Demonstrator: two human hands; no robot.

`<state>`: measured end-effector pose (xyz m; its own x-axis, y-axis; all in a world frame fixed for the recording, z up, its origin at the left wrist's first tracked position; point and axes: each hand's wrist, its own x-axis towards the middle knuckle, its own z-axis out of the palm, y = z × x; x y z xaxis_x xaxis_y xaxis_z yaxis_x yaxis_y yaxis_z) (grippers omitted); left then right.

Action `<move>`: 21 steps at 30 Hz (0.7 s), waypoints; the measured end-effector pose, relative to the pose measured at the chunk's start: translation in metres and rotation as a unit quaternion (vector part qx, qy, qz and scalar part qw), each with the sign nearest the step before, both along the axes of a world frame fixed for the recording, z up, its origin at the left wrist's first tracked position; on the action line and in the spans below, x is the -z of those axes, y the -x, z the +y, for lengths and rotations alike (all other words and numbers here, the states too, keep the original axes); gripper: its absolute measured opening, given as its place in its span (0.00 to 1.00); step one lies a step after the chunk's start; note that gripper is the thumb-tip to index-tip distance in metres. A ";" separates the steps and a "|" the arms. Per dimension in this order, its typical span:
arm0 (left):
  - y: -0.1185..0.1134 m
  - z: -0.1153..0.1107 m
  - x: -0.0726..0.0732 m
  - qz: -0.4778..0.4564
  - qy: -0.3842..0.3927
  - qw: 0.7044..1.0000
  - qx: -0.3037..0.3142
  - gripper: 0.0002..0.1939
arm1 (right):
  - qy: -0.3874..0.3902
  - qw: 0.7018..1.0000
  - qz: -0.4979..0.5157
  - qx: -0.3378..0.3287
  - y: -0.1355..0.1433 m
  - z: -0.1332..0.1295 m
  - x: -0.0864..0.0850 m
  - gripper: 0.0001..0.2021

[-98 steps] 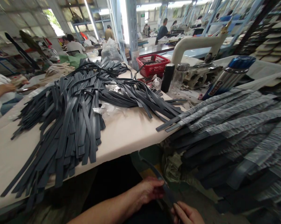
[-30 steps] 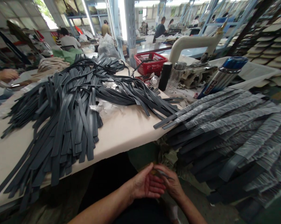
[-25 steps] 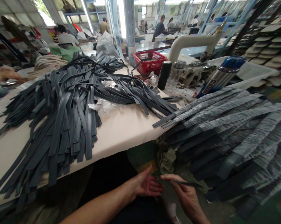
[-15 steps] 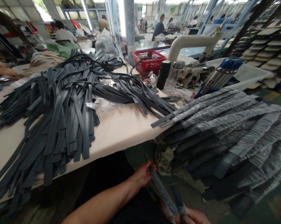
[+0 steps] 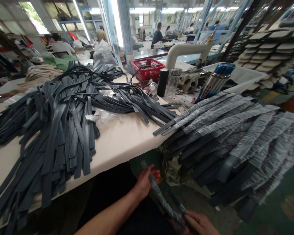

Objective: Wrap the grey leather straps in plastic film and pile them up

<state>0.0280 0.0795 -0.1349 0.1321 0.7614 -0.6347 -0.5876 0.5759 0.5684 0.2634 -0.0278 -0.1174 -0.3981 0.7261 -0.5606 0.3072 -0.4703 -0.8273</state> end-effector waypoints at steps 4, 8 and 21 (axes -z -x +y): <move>-0.011 -0.014 -0.022 0.024 -0.054 0.993 0.101 0.36 | -0.029 0.994 0.050 0.096 0.039 0.032 -0.018 0.25; -0.016 -0.022 -0.041 0.053 -0.130 0.962 0.233 0.41 | -0.064 0.986 0.078 0.136 0.068 0.057 -0.027 0.27; -0.014 -0.015 -0.066 0.201 -0.230 0.928 0.214 0.28 | -0.195 0.971 -0.019 0.137 0.083 0.068 -0.050 0.24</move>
<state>0.0415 0.0648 -0.0694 0.3072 0.8965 -0.3194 -0.0479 0.3497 0.9356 0.1801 0.0400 -0.0676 -0.1446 0.9617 -0.2330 0.2488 -0.1925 -0.9492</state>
